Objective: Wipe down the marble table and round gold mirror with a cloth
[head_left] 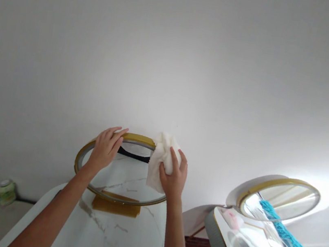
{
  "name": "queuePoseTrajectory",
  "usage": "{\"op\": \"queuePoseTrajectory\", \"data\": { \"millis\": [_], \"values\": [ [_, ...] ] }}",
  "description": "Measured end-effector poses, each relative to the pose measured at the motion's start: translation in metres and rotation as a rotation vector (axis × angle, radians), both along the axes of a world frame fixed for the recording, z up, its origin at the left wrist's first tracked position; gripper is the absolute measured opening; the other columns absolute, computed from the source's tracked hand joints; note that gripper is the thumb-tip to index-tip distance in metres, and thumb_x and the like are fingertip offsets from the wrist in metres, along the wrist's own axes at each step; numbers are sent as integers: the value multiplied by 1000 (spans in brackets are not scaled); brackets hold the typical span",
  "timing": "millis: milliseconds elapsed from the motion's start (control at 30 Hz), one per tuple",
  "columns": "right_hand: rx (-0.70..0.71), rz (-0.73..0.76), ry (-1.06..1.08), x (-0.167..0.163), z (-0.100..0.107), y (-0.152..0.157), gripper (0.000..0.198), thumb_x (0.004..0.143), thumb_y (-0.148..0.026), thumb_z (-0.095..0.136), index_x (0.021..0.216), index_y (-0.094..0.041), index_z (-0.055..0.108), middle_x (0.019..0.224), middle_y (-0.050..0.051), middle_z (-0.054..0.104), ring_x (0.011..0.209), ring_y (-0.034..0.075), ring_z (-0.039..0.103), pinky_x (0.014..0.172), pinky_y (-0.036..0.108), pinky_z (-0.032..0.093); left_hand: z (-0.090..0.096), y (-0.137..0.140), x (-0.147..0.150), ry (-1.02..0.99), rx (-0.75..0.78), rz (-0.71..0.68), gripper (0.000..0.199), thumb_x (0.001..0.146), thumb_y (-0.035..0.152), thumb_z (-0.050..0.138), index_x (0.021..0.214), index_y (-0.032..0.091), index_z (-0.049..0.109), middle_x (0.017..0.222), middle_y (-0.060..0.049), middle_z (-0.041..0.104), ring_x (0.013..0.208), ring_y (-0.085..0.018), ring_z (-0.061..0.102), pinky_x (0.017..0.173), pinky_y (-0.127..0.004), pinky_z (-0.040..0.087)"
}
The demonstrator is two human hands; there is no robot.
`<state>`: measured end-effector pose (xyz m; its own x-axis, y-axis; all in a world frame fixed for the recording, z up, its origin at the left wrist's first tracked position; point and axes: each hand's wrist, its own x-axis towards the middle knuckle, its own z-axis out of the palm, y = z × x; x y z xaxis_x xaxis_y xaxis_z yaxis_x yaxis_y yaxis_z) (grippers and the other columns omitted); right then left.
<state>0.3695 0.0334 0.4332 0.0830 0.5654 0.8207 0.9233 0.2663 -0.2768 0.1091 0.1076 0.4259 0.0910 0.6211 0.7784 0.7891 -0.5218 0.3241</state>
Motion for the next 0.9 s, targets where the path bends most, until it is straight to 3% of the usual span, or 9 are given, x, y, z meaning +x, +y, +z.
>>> {"op": "queuePoseTrajectory", "data": {
  "millis": [100, 200, 433, 600, 733, 900],
  "values": [
    [-77, -83, -74, -16, 0, 11, 61, 81, -32, 60, 138, -37, 40, 141, 7, 37, 117, 31, 44, 91, 51, 42, -6, 8, -1, 17, -29, -11, 40, 96, 34, 32, 133, 31, 48, 121, -6, 56, 113, -22, 47, 99, -41, 33],
    [-65, -109, -107, -31, 0, 15, 61, 82, -35, 60, 139, -37, 40, 142, 8, 37, 116, 32, 43, 89, 52, 40, -10, 10, -3, 16, -32, 2, 40, 96, 34, 32, 132, 31, 49, 118, -7, 56, 109, -23, 47, 97, -41, 33],
    [-21, -54, -211, -83, 9, 27, 59, 81, -36, 60, 137, -39, 43, 144, 7, 35, 121, 37, 34, 91, 56, 35, -12, 11, -4, 20, -25, 4, 40, 97, 33, 30, 133, 31, 47, 120, -7, 56, 111, -23, 45, 97, -42, 30],
    [-25, 1, -286, -112, 10, 36, 60, 81, -39, 60, 138, -41, 41, 145, 4, 35, 123, 39, 31, 91, 57, 34, -16, 14, -7, 28, -10, 4, 37, 96, 33, 31, 124, 23, 54, 121, -10, 56, 112, -26, 45, 97, -43, 30],
    [-24, -13, -299, -111, 10, 37, 59, 81, -40, 61, 137, -43, 41, 145, 2, 36, 124, 38, 32, 92, 55, 34, -16, 15, -12, 46, -29, -24, 38, 96, 33, 30, 124, 22, 53, 122, -10, 55, 113, -25, 44, 97, -42, 31],
    [5, -101, -212, -82, 1, 33, 54, 82, -38, 59, 135, -41, 45, 143, 4, 37, 122, 35, 36, 94, 54, 35, -13, 12, -13, 32, -47, -54, 41, 98, 33, 27, 133, 29, 47, 122, -7, 55, 112, -22, 45, 98, -40, 30]
  ]
}}
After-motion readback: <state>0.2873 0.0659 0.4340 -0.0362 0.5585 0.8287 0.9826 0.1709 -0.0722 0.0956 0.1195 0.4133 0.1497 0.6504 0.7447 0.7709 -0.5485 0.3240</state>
